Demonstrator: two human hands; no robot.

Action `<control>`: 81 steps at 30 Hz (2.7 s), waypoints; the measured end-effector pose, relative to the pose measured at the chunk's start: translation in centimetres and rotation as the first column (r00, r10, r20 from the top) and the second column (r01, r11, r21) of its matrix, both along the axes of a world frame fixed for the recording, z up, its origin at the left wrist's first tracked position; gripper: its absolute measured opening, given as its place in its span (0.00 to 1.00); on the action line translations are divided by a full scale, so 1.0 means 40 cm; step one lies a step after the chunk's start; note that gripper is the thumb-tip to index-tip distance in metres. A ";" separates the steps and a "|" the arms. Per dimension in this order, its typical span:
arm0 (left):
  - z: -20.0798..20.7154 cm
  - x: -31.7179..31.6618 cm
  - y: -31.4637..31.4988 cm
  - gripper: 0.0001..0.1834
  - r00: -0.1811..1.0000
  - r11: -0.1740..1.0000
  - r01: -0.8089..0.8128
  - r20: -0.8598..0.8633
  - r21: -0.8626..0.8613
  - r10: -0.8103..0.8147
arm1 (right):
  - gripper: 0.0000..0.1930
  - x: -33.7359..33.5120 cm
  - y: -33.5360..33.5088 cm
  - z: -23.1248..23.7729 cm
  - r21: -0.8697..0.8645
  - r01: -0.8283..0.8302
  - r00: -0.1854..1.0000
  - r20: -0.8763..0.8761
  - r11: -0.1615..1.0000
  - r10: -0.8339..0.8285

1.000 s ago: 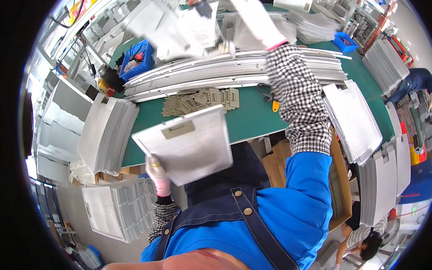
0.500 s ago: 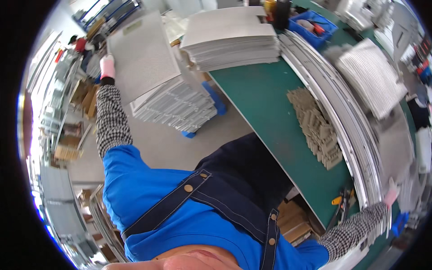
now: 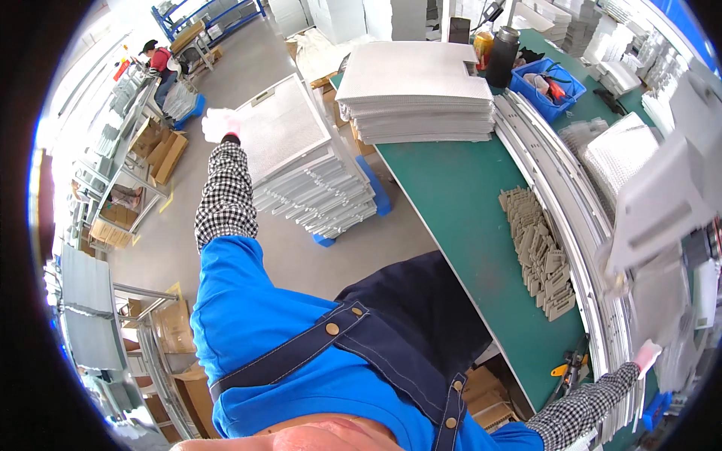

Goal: The person assembles metal frames by inserting a mesh screen into a rectangular frame and securing it with metal strips. They use a hammer to tap the strips into place and a power drill to fasten screws. The process is repeated for multiple units, with the person handling the components and tools directly.

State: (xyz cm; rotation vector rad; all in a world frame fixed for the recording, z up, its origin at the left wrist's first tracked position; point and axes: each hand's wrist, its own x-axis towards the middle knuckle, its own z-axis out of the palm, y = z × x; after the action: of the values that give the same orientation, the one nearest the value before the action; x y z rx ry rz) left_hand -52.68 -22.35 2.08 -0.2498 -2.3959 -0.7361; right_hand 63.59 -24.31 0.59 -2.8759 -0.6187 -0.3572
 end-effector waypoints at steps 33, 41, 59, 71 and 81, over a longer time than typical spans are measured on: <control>0.690 0.927 0.374 0.49 -0.628 -0.778 0.239 -0.518 0.581 -0.580 | 0.26 -0.281 -0.416 0.018 0.939 0.280 0.676 -0.043 -0.202 0.736; -0.023 1.215 0.442 0.34 -0.802 0.233 -0.597 -0.559 0.768 -0.211 | 0.20 -0.478 -0.350 -0.037 0.932 0.355 0.537 -0.266 0.072 0.801; -0.187 1.599 0.248 0.44 -0.940 0.376 -0.325 -0.338 0.868 -0.034 | 0.18 -0.783 -0.348 -0.115 0.759 0.225 0.037 -0.633 0.611 0.773; -0.193 1.595 0.238 0.45 -0.972 0.452 -0.231 -0.226 0.862 -0.066 | 0.21 -0.482 -0.158 0.062 0.473 -0.433 0.455 -0.621 0.768 0.639; -0.255 1.602 0.252 0.45 -0.956 0.424 -0.271 -0.295 0.864 -0.011 | 0.32 -0.387 0.566 0.152 0.075 -0.386 0.920 -0.041 0.919 0.390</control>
State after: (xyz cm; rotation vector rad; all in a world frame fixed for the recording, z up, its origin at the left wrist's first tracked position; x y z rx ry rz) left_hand 11.39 -12.29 -8.12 0.4303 0.1453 0.5800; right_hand 48.10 -1.69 6.67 -2.6048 -1.1182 -0.2303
